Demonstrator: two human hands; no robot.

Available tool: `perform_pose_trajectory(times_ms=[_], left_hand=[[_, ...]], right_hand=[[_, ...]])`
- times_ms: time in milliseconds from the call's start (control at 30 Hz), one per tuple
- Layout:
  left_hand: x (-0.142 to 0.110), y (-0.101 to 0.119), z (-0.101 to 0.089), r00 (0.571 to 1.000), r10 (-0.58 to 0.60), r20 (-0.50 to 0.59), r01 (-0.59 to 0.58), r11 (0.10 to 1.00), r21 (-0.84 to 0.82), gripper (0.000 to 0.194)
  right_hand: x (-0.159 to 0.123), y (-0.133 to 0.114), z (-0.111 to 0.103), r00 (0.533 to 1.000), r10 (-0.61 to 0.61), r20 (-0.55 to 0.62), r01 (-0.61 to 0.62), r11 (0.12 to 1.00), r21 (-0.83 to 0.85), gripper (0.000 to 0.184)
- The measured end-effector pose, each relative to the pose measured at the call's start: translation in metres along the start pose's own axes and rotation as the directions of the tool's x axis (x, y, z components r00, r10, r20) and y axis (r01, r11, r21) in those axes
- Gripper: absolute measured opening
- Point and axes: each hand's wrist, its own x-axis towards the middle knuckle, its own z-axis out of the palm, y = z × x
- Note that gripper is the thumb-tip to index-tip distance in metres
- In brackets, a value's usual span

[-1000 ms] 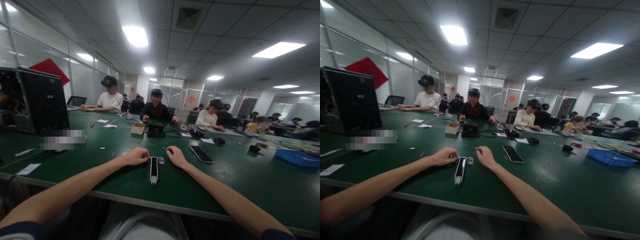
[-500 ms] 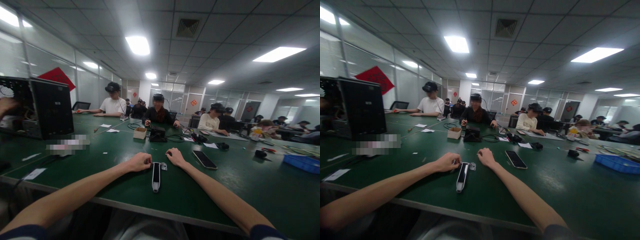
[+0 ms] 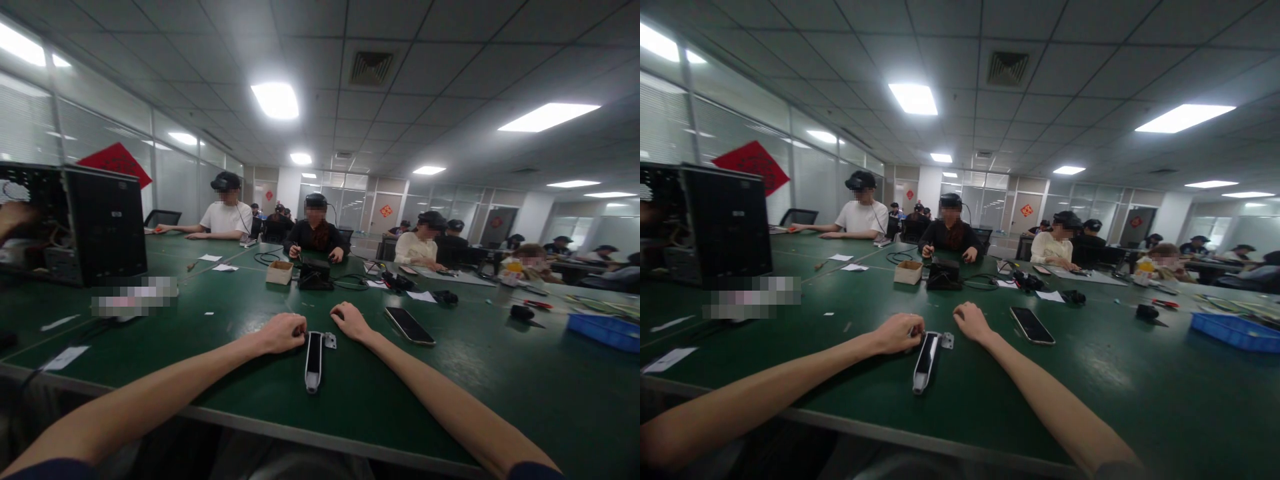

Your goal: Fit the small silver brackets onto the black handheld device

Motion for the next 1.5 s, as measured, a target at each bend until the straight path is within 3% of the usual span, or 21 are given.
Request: perform_pose_trajectory(times_ms=[233,433,633,800,1033,1167,1233,1400,1500], left_hand=[[0.003,0.005,0.005,0.999,-0.046,-0.022,0.047,0.997,0.055,0.012],[0.009,0.009,0.008,0.997,-0.059,-0.043,0.061,0.997,0.056,0.013],[0.008,0.005,0.000,0.998,-0.021,-0.057,0.023,0.999,0.027,0.019],[0.002,0.012,-0.013,0.989,-0.007,-0.145,-0.028,0.971,-0.236,0.023],[0.002,0.017,-0.004,1.000,0.030,0.004,-0.021,0.764,-0.645,0.035],[0.004,0.012,0.001,0.999,0.019,0.034,0.012,0.675,-0.737,0.036],[0.005,0.010,0.000,0.999,0.003,0.033,0.022,0.696,-0.718,0.033],[0.003,0.000,-0.006,0.997,-0.071,-0.024,0.048,0.860,-0.508,0.029],[0.002,-0.007,-0.007,0.993,-0.113,-0.039,0.083,0.890,-0.449,0.030]], right_hand=[[-0.027,-0.019,-0.016,0.981,-0.017,-0.195,0.025,0.999,0.040,0.021],[-0.044,-0.046,-0.025,0.968,-0.033,-0.249,0.074,0.985,0.156,0.019],[-0.047,-0.068,-0.024,0.958,-0.158,-0.239,0.198,0.968,0.152,0.015],[-0.050,-0.075,-0.027,0.924,-0.283,-0.256,0.310,0.948,0.071,0.011],[-0.051,-0.078,-0.027,0.867,-0.420,-0.269,0.446,0.894,0.040,0.010],[-0.052,-0.077,-0.025,0.856,-0.441,-0.271,0.467,0.883,0.038,0.014],[-0.051,-0.077,-0.025,0.854,-0.446,-0.269,0.470,0.882,0.031,0.016],[-0.048,-0.068,-0.029,0.873,-0.413,-0.261,0.422,0.906,-0.020,0.014],[-0.046,-0.056,-0.036,0.894,-0.390,-0.222,0.391,0.919,-0.040,0.011]])
